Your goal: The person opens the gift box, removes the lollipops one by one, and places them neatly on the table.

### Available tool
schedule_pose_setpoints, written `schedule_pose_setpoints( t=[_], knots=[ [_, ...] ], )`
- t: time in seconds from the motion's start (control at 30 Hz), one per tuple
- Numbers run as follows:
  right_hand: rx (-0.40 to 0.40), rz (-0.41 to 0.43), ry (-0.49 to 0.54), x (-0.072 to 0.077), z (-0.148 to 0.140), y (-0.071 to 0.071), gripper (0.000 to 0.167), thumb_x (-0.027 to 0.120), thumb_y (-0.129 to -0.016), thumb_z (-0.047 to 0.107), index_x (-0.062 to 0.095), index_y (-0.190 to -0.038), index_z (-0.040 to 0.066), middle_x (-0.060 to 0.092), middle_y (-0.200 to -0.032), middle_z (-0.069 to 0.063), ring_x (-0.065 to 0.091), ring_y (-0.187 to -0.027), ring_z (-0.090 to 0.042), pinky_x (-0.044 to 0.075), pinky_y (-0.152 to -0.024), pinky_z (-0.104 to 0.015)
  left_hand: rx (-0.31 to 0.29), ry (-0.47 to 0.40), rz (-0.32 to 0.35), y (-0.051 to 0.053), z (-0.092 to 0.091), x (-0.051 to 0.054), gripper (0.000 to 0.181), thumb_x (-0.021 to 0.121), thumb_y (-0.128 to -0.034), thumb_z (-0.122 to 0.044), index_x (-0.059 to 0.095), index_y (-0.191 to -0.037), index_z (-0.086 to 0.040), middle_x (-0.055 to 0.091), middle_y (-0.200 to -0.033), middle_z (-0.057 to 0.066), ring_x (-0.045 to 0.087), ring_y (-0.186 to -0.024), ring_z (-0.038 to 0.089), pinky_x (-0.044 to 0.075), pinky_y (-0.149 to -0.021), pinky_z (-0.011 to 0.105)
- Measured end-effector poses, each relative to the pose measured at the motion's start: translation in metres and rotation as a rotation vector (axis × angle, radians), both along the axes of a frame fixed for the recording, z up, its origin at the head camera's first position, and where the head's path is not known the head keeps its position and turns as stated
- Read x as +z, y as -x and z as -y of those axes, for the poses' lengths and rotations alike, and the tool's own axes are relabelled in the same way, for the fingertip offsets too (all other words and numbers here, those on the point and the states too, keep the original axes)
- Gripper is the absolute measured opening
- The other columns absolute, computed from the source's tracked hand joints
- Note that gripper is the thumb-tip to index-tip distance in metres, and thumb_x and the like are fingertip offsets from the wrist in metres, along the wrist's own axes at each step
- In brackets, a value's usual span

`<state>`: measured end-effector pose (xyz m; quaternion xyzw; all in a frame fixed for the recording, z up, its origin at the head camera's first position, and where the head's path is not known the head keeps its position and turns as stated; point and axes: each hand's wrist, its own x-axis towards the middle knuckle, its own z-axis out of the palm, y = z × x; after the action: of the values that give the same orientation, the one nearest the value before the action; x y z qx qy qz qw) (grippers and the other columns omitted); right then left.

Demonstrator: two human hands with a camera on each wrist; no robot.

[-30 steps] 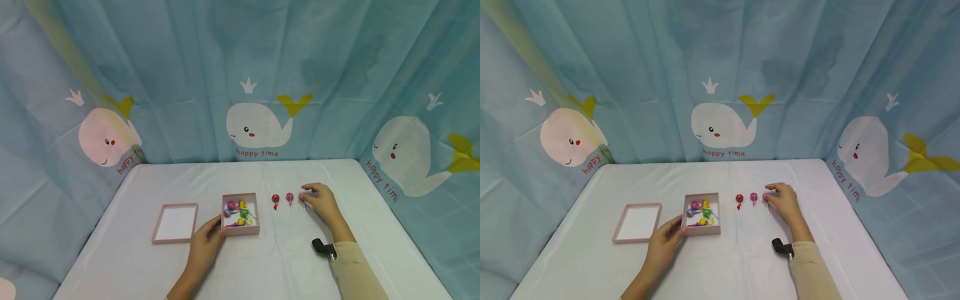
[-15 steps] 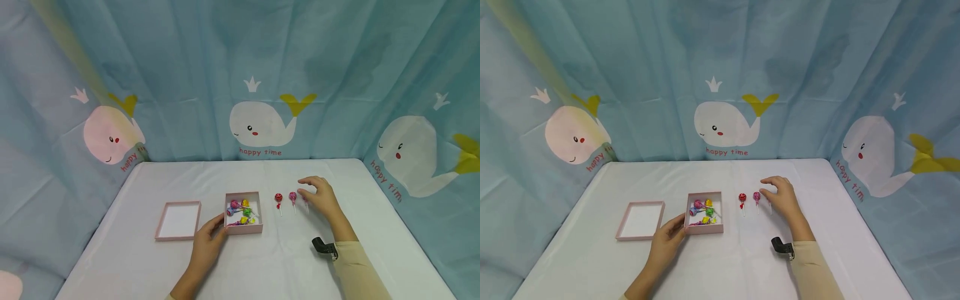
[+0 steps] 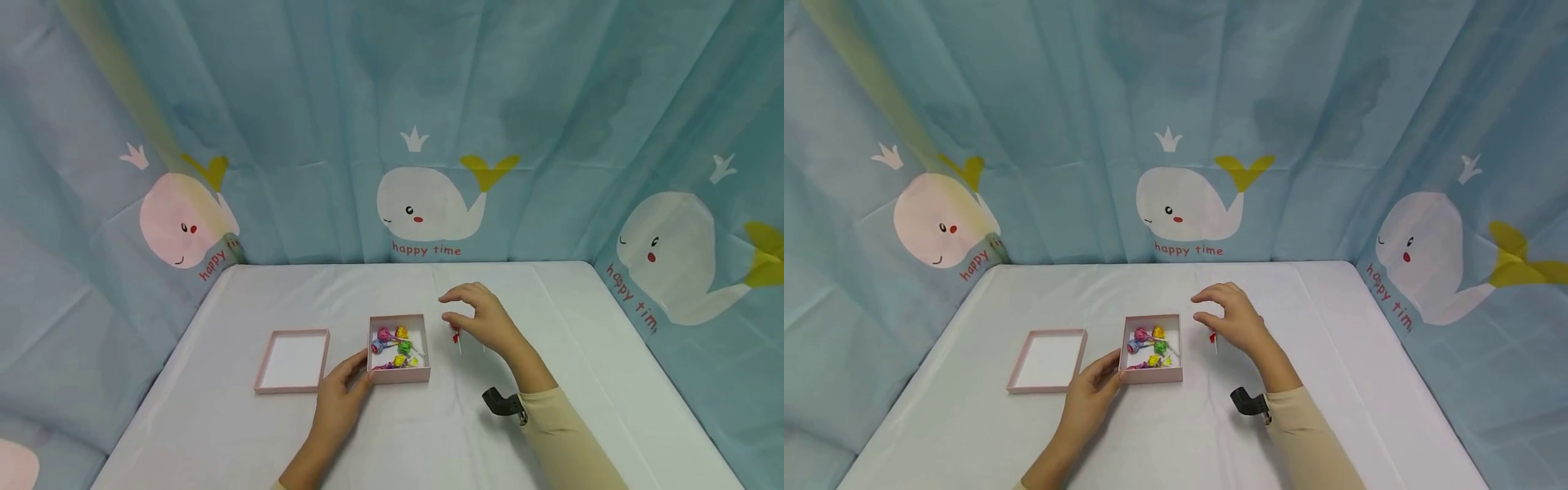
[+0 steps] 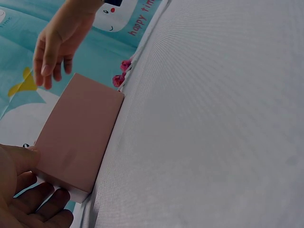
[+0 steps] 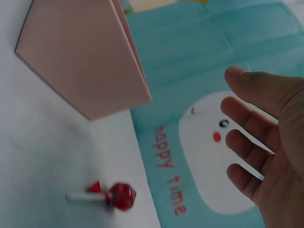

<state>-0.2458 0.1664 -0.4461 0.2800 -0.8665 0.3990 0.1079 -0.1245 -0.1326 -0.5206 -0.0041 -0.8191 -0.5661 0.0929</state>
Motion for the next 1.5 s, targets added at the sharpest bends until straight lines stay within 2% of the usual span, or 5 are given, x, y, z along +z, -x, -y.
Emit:
schedule_pose_setpoints(
  t=[0.57,0.77,0.93,1.27,1.5],
  knots=[
    [0.307,0.081,-0.103,-0.004,0.07,0.003,0.025,0.081,-0.09,0.016,0.077,-0.114,0.014,0.073,-0.115,0.009,0.059,-0.111,-0.011,0.055,-0.096,-0.039,-0.011,0.0,-0.036,0.001,0.001,-0.002,0.051,0.078,-0.0919,-0.027,0.064,-0.139,-0.011,0.068,-0.135,0.005,0.059,-0.132,0.02,0.048,-0.111,0.033],
    [0.358,0.216,-0.105,-0.008,0.087,0.004,0.025,0.08,-0.09,0.015,0.077,-0.115,0.012,0.074,-0.114,-0.001,0.06,-0.107,-0.024,0.055,-0.092,-0.052,-0.022,0.001,-0.035,0.002,0.003,-0.001,0.051,0.077,-0.0925,-0.02,0.063,-0.139,-0.008,0.067,-0.136,0.008,0.059,-0.133,0.02,0.047,-0.112,0.032],
    [0.408,0.275,-0.121,-0.015,0.097,0.004,0.024,0.08,-0.091,0.017,0.077,-0.114,0.01,0.074,-0.111,-0.005,0.061,-0.105,-0.033,0.055,-0.09,-0.051,-0.012,0.016,-0.051,0.001,0.002,-0.001,0.05,0.079,-0.091,-0.018,0.064,-0.138,-0.009,0.069,-0.133,0.007,0.06,-0.132,0.023,0.047,-0.113,0.039],
    [0.421,0.223,-0.238,-0.035,0.108,0.002,0.022,0.08,-0.091,0.023,0.078,-0.112,0.018,0.072,-0.111,0.009,0.06,-0.107,-0.008,0.054,-0.095,-0.028,-0.019,0.017,-0.076,0.0,0.003,-0.003,0.048,0.079,-0.0907,-0.017,0.065,-0.137,-0.013,0.07,-0.131,0.004,0.06,-0.131,0.021,0.048,-0.112,0.033],
    [0.403,0.09,-0.386,-0.039,0.112,0.001,0.024,0.085,-0.086,0.033,0.079,-0.109,0.028,0.073,-0.104,0.017,0.057,-0.098,-0.002,0.052,-0.085,-0.021,-0.04,0.004,-0.111,0.0,0.003,-0.004,0.048,0.078,-0.0911,-0.013,0.065,-0.137,-0.013,0.07,-0.13,0.003,0.061,-0.13,0.022,0.048,-0.111,0.034]
  ],
)
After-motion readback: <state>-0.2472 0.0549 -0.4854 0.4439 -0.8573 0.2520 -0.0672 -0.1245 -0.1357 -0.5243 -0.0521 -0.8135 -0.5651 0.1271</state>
